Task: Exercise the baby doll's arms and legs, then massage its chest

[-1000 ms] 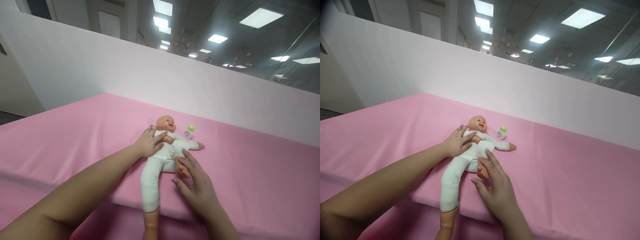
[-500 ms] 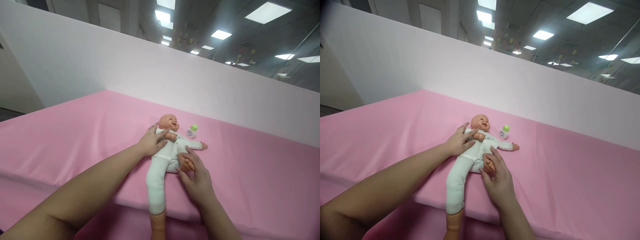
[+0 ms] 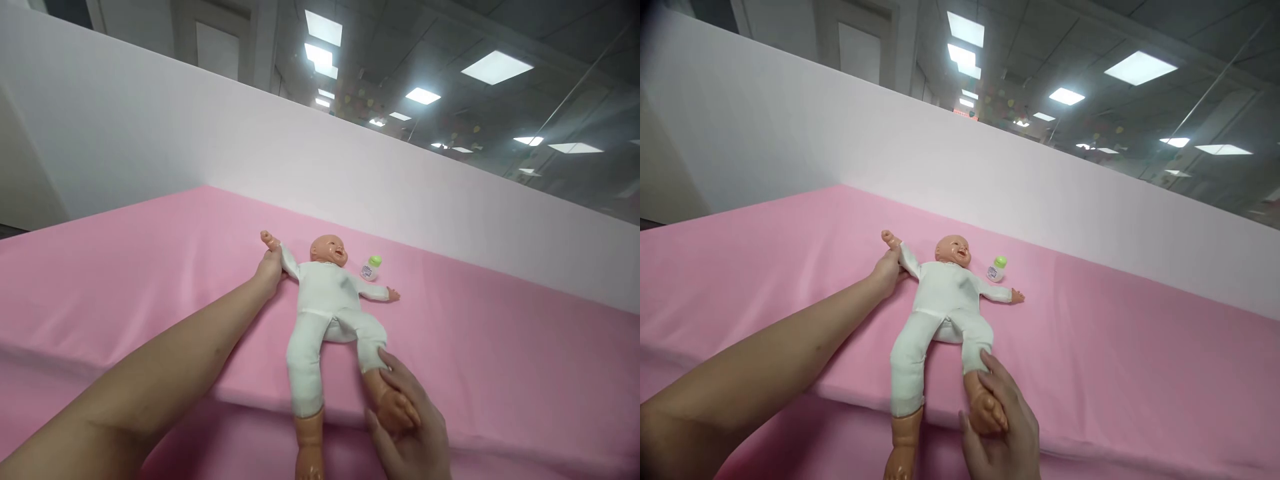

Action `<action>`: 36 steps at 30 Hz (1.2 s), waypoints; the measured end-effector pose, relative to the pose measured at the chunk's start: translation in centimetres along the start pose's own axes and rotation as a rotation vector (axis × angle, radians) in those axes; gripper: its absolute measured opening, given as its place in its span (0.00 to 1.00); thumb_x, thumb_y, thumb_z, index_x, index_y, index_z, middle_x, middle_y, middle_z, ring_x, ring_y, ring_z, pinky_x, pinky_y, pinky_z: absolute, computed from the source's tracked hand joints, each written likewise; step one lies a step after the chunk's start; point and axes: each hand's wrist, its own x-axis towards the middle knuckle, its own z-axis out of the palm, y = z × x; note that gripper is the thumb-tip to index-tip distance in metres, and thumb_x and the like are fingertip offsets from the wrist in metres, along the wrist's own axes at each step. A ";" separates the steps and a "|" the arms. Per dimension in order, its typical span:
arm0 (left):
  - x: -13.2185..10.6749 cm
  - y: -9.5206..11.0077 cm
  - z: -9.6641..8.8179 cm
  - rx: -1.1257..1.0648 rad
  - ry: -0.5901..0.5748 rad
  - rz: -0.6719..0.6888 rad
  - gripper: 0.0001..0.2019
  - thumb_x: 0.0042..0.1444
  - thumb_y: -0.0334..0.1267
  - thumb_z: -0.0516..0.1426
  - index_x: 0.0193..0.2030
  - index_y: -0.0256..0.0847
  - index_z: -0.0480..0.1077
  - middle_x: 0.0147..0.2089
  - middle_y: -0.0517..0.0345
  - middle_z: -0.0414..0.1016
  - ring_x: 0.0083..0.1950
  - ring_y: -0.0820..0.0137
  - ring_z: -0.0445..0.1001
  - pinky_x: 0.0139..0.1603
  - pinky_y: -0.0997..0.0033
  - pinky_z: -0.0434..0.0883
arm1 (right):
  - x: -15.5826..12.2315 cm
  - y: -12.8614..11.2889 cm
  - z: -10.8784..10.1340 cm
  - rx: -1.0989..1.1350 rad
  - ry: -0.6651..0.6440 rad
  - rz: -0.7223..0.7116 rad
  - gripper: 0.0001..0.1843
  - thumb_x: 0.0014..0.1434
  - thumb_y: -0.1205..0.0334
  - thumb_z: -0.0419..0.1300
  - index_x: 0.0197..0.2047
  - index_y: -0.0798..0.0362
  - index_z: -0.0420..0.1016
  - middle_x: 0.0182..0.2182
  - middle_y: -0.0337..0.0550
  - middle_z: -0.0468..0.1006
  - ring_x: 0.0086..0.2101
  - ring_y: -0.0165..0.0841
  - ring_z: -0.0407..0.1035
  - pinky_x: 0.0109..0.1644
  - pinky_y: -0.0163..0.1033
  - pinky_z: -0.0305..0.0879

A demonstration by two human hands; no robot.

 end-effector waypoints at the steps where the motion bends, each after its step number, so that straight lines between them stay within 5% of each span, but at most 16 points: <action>1: 0.0 0.1 0.0 -0.079 0.014 -0.064 0.32 0.67 0.65 0.50 0.63 0.40 0.65 0.63 0.38 0.72 0.58 0.53 0.77 0.51 0.55 0.78 | -0.9 -0.2 -0.2 0.002 -0.017 -0.010 0.26 0.59 0.64 0.65 0.60 0.52 0.69 0.61 0.59 0.74 0.59 0.49 0.73 0.56 0.49 0.79; 7: -0.5 1.0 -0.3 -0.451 0.013 -0.105 0.18 0.68 0.53 0.55 0.53 0.42 0.68 0.59 0.44 0.73 0.61 0.56 0.75 0.57 0.53 0.79 | -4.1 -0.4 0.5 0.002 -0.115 -0.051 0.29 0.55 0.70 0.63 0.61 0.50 0.69 0.61 0.57 0.74 0.55 0.46 0.76 0.54 0.43 0.79; 12: -1.4 2.2 0.0 -0.398 -0.094 -0.004 0.20 0.69 0.54 0.54 0.57 0.42 0.68 0.58 0.47 0.74 0.61 0.58 0.75 0.59 0.56 0.77 | -3.3 -0.6 1.2 0.115 -0.128 -0.039 0.29 0.55 0.71 0.61 0.61 0.50 0.68 0.60 0.56 0.74 0.55 0.44 0.77 0.57 0.41 0.77; 16: -3.7 2.6 1.5 -0.078 -0.279 0.225 0.23 0.70 0.54 0.53 0.66 0.46 0.63 0.64 0.48 0.72 0.65 0.59 0.72 0.63 0.56 0.73 | -2.7 -0.8 1.4 0.132 -0.126 -0.004 0.28 0.54 0.70 0.63 0.58 0.49 0.70 0.59 0.54 0.75 0.55 0.45 0.77 0.57 0.41 0.77; 21: -7.2 2.4 3.6 0.640 -0.249 0.546 0.24 0.68 0.52 0.56 0.67 0.48 0.61 0.61 0.50 0.74 0.57 0.57 0.75 0.59 0.53 0.72 | -1.7 -0.8 1.2 0.158 -0.127 -0.046 0.30 0.53 0.69 0.64 0.60 0.49 0.69 0.59 0.54 0.75 0.55 0.45 0.77 0.56 0.41 0.78; 25: -8.3 2.3 4.5 1.073 -0.360 0.705 0.20 0.66 0.47 0.57 0.63 0.50 0.69 0.60 0.52 0.75 0.61 0.54 0.72 0.62 0.51 0.70 | 0.2 -1.5 0.8 0.102 -0.040 -0.051 0.29 0.55 0.68 0.64 0.60 0.49 0.68 0.60 0.56 0.74 0.57 0.48 0.75 0.55 0.46 0.79; 36: -8.7 2.6 4.3 1.408 -0.498 0.883 0.24 0.70 0.47 0.51 0.71 0.62 0.65 0.72 0.54 0.62 0.72 0.46 0.58 0.70 0.40 0.60 | 7.4 0.6 3.1 -0.025 -0.093 0.164 0.22 0.63 0.61 0.62 0.60 0.45 0.71 0.67 0.49 0.67 0.64 0.45 0.68 0.62 0.52 0.74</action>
